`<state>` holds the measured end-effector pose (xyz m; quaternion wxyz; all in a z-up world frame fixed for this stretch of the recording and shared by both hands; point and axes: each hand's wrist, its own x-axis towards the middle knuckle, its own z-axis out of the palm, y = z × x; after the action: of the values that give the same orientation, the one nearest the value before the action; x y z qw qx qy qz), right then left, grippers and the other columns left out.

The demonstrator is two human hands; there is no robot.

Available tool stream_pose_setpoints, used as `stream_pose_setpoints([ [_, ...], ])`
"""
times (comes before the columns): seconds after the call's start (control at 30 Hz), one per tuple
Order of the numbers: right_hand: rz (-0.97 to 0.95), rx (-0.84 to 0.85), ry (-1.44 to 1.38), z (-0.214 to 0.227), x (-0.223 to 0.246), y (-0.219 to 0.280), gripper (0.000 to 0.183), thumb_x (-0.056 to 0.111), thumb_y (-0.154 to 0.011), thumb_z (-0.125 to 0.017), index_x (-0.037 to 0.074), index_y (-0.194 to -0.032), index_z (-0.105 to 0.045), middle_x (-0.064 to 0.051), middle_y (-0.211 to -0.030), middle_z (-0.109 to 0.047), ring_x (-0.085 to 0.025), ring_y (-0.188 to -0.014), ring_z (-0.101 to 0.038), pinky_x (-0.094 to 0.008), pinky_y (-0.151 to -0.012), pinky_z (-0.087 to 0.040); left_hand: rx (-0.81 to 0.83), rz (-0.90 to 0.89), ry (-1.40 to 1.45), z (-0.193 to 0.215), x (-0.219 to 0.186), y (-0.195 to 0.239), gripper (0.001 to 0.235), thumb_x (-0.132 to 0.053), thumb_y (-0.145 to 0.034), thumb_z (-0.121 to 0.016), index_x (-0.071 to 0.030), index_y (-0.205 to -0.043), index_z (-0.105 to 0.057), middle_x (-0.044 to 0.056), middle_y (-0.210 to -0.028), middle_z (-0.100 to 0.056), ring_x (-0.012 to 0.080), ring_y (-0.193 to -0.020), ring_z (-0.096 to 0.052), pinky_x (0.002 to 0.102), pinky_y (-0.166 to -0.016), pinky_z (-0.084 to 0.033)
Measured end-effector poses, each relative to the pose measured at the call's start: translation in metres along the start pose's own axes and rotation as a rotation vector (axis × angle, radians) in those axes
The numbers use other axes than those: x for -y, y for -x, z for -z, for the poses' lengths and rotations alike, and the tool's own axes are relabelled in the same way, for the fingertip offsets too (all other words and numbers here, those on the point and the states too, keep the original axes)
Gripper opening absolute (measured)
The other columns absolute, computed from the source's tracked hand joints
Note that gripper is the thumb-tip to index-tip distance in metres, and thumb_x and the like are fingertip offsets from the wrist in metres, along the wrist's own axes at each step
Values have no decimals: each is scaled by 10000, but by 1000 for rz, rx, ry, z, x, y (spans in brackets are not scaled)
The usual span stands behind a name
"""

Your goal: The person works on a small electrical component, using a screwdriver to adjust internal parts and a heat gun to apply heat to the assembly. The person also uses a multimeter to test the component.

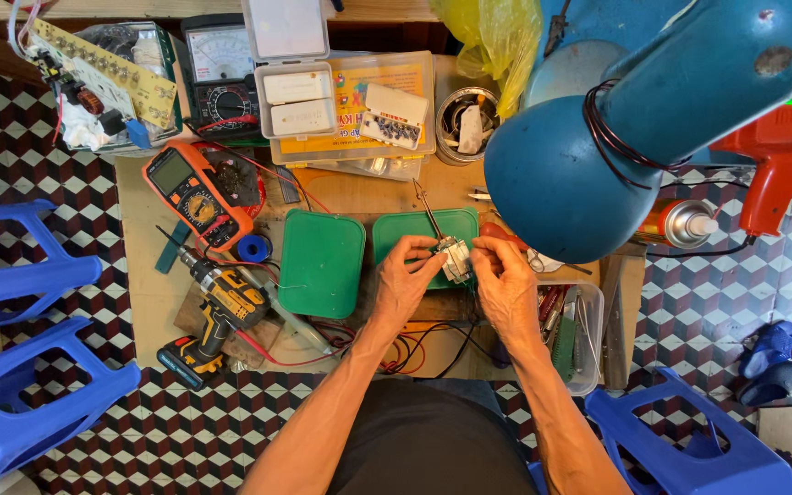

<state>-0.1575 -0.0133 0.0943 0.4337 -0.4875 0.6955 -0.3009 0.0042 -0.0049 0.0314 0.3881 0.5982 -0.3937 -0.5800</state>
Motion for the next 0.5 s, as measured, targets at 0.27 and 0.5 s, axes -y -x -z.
stream_pose_setpoints([
  [0.27,-205,59,17,0,-32,-11,356,315,-1002,-600,6,-1144,-707,-38,-796,-602,-103,-728,-515,-287,-671,-436,-95,96,-40,-11,0,8,412,-193,-877,-783,1,-1210,-637,165,-1144,-724,240,-1066,-722,332,-915,-609],
  [0.5,-268,79,-179,-21,-61,17,441,383,-1039,-559,-21,-1040,-736,-23,-800,-640,-114,-760,-533,-284,-709,-453,-72,118,65,-14,-5,6,353,-121,-887,-742,9,-1201,-646,170,-1181,-752,251,-1093,-737,354,-925,-613],
])
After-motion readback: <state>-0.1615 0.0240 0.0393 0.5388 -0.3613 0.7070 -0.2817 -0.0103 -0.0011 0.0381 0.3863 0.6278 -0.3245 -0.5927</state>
